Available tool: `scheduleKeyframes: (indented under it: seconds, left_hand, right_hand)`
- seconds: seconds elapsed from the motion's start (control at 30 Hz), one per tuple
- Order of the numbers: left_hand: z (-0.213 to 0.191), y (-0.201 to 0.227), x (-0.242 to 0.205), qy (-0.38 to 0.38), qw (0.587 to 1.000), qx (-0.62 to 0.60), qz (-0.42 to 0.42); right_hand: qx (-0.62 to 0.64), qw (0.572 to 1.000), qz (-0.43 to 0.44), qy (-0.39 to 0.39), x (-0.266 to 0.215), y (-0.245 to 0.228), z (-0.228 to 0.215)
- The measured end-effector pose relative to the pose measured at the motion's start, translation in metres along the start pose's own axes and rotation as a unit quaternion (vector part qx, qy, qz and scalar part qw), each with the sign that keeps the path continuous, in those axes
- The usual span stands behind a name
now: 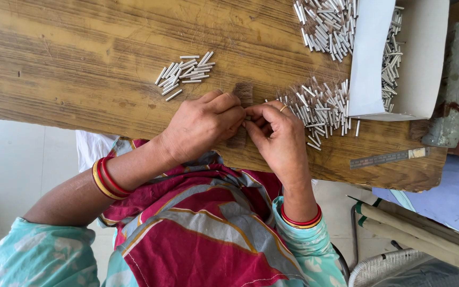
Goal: Sorting small cylindrical metal pins on a wooden desk into groups and a storage box.
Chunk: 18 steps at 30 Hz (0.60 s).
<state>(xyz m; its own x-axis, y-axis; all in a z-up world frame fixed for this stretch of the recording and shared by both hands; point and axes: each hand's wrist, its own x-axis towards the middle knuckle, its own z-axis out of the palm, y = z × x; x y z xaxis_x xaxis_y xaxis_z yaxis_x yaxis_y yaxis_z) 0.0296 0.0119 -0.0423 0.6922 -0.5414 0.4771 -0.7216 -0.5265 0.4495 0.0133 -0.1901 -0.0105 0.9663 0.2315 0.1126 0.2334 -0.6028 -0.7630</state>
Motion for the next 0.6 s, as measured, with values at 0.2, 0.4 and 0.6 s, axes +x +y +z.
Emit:
scheduleKeyframes:
  seconds: [0.2,0.4,0.6]
  left_hand:
    - [-0.0004,0.0006,-0.0022,0.032,0.999,0.007,0.025]
    - [-0.0004,-0.0018,-0.0043,0.026,0.998,0.027,0.04]
    - [-0.0022,0.0006,-0.0032,0.02,0.998,0.042,0.029]
  right_hand:
    - [-0.015,1.0,-0.003,-0.007,0.002,0.0021,-0.0006]
    - [-0.004,1.0,-0.008,0.004,0.0006,0.0031,0.0001]
    - [0.014,1.0,0.019,0.004,0.0011,-0.0008,0.0006]
